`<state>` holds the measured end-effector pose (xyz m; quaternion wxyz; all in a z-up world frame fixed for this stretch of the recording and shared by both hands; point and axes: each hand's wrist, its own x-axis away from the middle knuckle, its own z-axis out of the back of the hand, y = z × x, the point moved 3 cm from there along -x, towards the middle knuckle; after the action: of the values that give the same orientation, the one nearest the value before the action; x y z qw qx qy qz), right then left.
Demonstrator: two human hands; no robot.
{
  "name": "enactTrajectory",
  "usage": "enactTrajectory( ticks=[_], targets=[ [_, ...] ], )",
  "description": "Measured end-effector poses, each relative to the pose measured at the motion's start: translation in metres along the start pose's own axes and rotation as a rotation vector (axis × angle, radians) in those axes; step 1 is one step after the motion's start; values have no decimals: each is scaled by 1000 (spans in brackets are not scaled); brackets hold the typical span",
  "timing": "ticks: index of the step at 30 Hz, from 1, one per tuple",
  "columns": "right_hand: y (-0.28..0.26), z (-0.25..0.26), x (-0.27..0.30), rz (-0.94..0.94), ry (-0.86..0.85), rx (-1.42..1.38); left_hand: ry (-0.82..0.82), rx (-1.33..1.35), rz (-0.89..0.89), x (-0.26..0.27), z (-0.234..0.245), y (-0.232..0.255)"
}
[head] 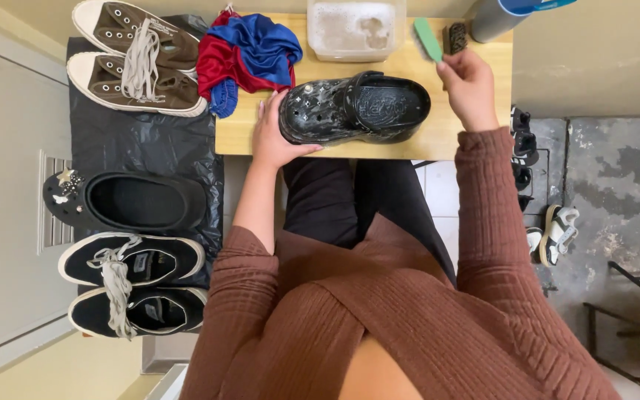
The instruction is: Brushing the exterior of a black clog shoe with a small brush and soapy water to clean it.
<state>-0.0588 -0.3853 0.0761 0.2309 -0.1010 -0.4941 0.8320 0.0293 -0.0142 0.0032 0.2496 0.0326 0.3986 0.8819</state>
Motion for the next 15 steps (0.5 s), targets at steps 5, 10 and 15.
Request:
enactTrajectory(
  ticks=[5,10,15],
  targets=[
    [47,20,49,125,58,331,75,153,-48,-1,-10,-16],
    [48,-16,52,305,130,902,97,179,-58,1,-12,-18],
    [6,-33,69,131,-107,984,116,187,-20,3,-13,-19]
  ],
)
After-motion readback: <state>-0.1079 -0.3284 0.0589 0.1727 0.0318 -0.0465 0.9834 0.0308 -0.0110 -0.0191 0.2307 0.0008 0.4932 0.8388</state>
